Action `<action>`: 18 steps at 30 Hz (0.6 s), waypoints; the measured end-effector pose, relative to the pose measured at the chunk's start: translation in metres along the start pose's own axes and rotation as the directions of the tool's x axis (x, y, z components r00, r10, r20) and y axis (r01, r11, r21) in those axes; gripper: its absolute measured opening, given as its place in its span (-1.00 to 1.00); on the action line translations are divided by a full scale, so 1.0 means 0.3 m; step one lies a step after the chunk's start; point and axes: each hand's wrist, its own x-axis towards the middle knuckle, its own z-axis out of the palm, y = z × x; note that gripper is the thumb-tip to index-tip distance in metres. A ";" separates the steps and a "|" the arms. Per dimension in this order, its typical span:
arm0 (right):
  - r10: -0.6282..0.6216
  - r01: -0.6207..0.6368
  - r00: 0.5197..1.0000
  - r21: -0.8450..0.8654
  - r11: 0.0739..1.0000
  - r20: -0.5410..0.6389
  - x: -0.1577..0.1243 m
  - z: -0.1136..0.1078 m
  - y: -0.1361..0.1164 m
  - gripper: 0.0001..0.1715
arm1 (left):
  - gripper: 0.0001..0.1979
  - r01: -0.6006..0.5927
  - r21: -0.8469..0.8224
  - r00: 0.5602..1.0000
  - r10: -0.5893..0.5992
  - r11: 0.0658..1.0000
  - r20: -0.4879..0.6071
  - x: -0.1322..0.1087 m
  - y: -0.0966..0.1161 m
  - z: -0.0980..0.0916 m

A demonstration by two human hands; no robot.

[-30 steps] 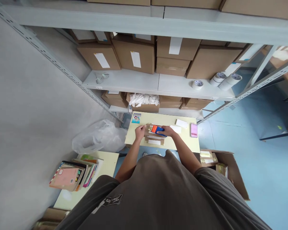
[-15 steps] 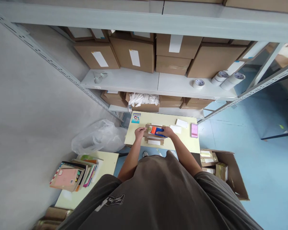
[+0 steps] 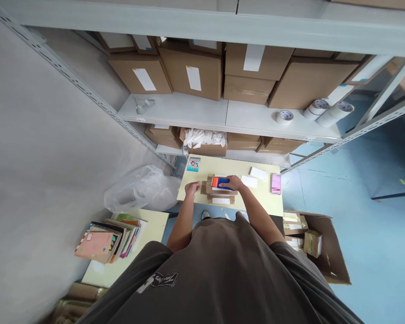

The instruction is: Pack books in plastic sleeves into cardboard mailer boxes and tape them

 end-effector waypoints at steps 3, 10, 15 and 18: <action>0.009 -0.007 1.000 -0.058 0.998 0.030 0.010 -0.002 -0.025 -0.31 | -0.72 0.076 -0.043 0.997 -0.075 0.996 0.008 0.016 -0.037 -0.010; 0.046 -0.036 0.997 -0.139 0.990 0.068 0.021 -0.005 -0.052 -0.26 | -0.68 0.168 -0.011 0.985 -0.167 0.986 0.047 0.063 -0.120 0.035; 0.049 -0.042 0.998 -0.146 0.988 0.045 0.016 0.008 -0.057 -0.25 | -0.63 0.197 0.020 0.968 -0.197 0.980 0.154 0.070 -0.196 0.093; 0.061 -0.053 0.997 -0.151 0.987 0.049 0.020 0.018 -0.058 -0.26 | -0.58 0.159 0.019 0.951 -0.158 0.987 0.266 0.071 -0.225 0.108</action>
